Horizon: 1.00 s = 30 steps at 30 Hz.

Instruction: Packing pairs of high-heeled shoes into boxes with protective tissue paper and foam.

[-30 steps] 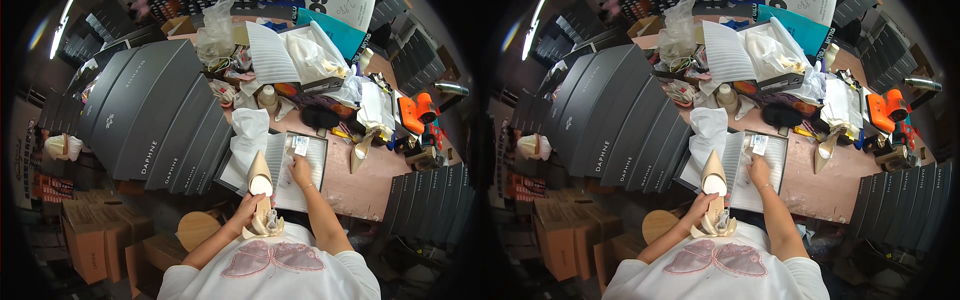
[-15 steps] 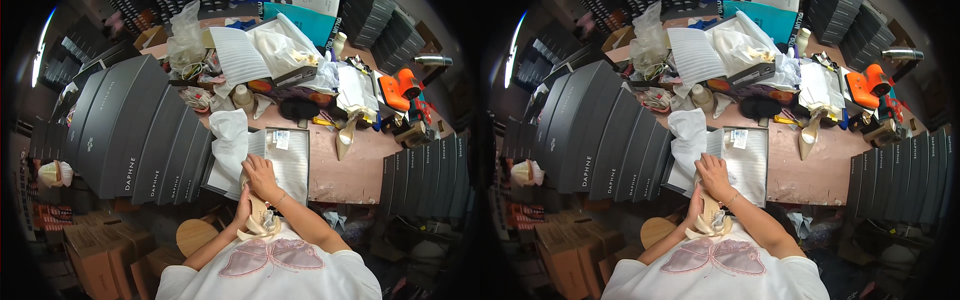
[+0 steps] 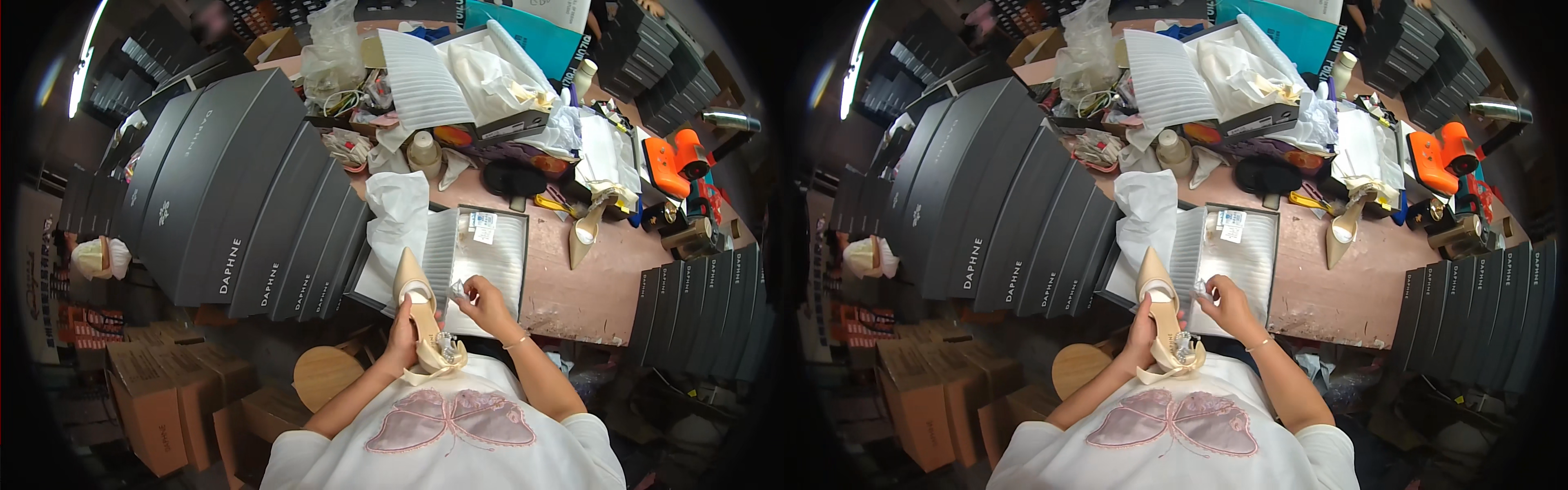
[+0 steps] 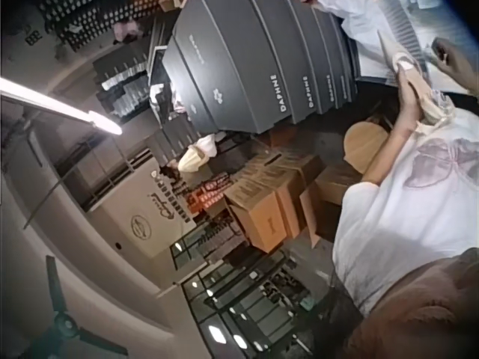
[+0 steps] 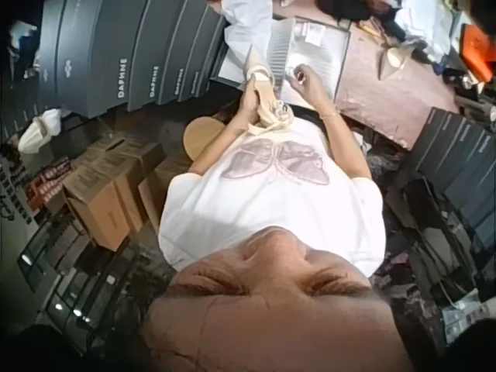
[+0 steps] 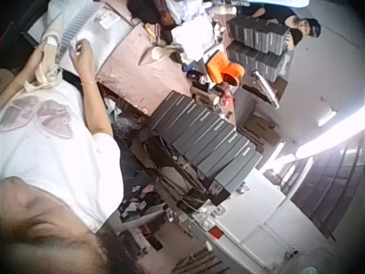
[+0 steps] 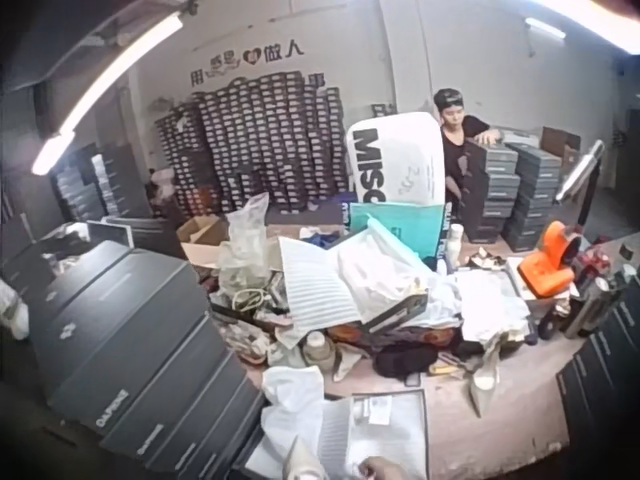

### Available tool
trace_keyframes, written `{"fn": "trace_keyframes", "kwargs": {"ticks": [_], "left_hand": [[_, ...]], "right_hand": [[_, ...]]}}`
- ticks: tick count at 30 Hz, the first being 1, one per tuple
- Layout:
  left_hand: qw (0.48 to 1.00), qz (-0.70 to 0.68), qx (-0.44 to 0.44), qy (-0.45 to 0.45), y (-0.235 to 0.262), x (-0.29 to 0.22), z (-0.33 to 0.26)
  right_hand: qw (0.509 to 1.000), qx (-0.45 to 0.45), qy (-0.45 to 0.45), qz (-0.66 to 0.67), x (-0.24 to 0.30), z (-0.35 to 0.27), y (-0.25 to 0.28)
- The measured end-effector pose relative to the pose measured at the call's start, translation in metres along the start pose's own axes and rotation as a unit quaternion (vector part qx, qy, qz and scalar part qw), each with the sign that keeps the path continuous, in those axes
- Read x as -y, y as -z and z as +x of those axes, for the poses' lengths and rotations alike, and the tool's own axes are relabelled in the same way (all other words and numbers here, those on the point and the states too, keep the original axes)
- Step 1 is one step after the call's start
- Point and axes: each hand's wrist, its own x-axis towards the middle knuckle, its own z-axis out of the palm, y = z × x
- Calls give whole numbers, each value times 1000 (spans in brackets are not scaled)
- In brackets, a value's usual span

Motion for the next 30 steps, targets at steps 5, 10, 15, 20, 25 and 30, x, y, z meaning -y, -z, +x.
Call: {"fn": "trace_keyframes", "kwargs": {"ticks": [5, 10, 15, 20, 25, 30], "left_hand": [[994, 8, 91, -52, -33, 10, -7], [991, 82, 101, -11, -27, 7, -8], [964, 215, 157, -22, -32, 2, 0], [963, 213, 159, -39, -7, -48, 41], [903, 292, -24, -314, -27, -110, 32], [914, 321, 129, -210, -37, -72, 23]], "right_hand": [[948, -92, 266, -148, 41, 11, -15], [961, -136, 213, -114, 33, 6, -11], [976, -67, -63, 199, 43, 12, -1], [996, -48, 51, 54, 7, 19, 28], [933, -133, 10, -334, -26, 68, 56], [877, -140, 138, -438, -75, 85, 28]]}}
